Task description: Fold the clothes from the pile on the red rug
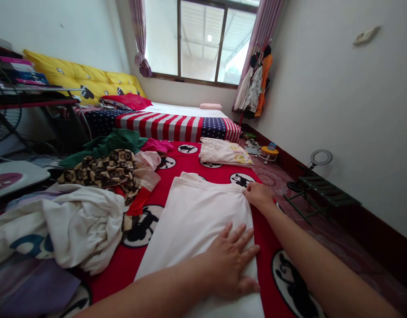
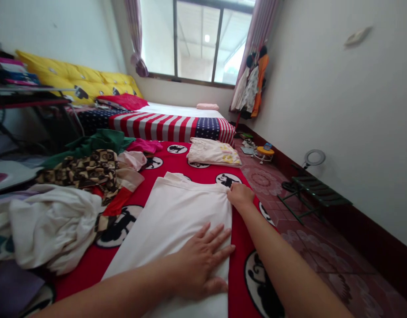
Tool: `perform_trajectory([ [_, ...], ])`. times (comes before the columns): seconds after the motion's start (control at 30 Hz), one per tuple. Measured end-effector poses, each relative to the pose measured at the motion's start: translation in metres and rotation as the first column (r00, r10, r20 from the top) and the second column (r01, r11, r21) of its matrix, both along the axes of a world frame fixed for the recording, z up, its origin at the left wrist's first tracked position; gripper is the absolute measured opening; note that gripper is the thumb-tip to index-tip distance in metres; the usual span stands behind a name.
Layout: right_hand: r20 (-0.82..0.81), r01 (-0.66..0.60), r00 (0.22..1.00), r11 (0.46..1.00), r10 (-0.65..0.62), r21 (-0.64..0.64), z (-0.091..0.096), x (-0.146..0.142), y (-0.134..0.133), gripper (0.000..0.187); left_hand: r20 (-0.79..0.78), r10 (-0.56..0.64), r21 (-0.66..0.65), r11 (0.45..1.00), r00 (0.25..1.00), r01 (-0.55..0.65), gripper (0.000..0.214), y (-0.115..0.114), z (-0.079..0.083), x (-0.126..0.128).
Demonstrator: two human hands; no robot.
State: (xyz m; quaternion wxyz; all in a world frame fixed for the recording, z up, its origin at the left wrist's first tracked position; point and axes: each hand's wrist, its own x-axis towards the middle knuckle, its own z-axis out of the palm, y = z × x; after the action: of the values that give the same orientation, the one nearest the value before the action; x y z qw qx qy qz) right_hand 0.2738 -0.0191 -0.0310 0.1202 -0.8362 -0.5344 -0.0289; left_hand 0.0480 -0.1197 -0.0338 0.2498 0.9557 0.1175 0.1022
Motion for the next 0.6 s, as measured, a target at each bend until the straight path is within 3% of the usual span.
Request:
perform_trajectory([
  [0.07,-0.008,0.0,1.0,1.0,0.0,-0.006,0.007,-0.001,0.004,0.021,0.064,-0.059,-0.088,0.994,0.996,0.065,0.06,0.014,0.005,0.0],
  [0.1,-0.011,-0.007,1.0,1.0,0.007,0.016,0.008,-0.002,0.003,0.026,0.105,-0.031,-0.153,0.987,0.994,0.047,0.049,0.026,0.009,-0.002],
  [0.13,-0.016,-0.016,1.0,0.998,0.017,0.059,0.008,-0.003,0.001,0.03,0.142,0.05,-0.217,0.976,0.989,-0.019,0.036,0.04,0.013,-0.007],
  [0.17,-0.026,-0.021,0.999,0.993,0.024,0.115,0.006,-0.006,-0.003,0.034,0.176,0.23,-0.265,0.947,0.957,-0.179,0.027,0.055,0.018,-0.013],
  [0.2,-0.041,-0.019,0.999,0.985,0.026,0.174,0.002,-0.009,-0.008,0.036,0.207,0.459,-0.27,0.875,0.864,-0.401,0.025,0.072,0.022,-0.022],
  [0.27,-0.079,0.011,0.997,0.968,0.009,0.251,-0.008,-0.017,-0.02,0.041,0.274,0.779,-0.131,0.612,0.565,-0.78,0.025,0.103,0.025,-0.044],
  [0.3,-0.094,0.022,0.996,0.964,0.003,0.264,-0.013,-0.021,-0.025,0.043,0.269,0.857,-0.049,0.468,0.44,-0.882,0.033,0.116,0.023,-0.055],
  [0.33,-0.103,0.024,0.995,0.962,0.004,0.272,-0.018,-0.025,-0.03,0.045,0.242,0.905,0.004,0.361,0.351,-0.933,0.043,0.127,0.02,-0.066],
  [0.37,-0.103,0.017,0.995,0.96,0.013,0.281,-0.021,-0.028,-0.033,0.046,0.21,0.933,0.033,0.292,0.293,-0.956,0.05,0.136,0.015,-0.075],
  [0.4,-0.093,-0.003,0.995,0.955,0.032,0.295,-0.024,-0.031,-0.035,0.044,0.177,0.945,0.047,0.271,0.275,-0.961,0.052,0.142,0.01,-0.082],
  [0.53,0.001,-0.156,0.986,0.924,0.166,0.35,-0.027,-0.035,-0.035,0.028,0.161,0.931,0.02,0.329,0.328,-0.944,0.036,0.154,-0.011,-0.091],
  [0.6,-0.005,-0.156,0.986,0.922,0.168,0.353,-0.029,-0.033,-0.032,0.029,0.173,0.935,-0.02,0.319,0.311,-0.948,0.03,0.157,-0.017,-0.09],
])
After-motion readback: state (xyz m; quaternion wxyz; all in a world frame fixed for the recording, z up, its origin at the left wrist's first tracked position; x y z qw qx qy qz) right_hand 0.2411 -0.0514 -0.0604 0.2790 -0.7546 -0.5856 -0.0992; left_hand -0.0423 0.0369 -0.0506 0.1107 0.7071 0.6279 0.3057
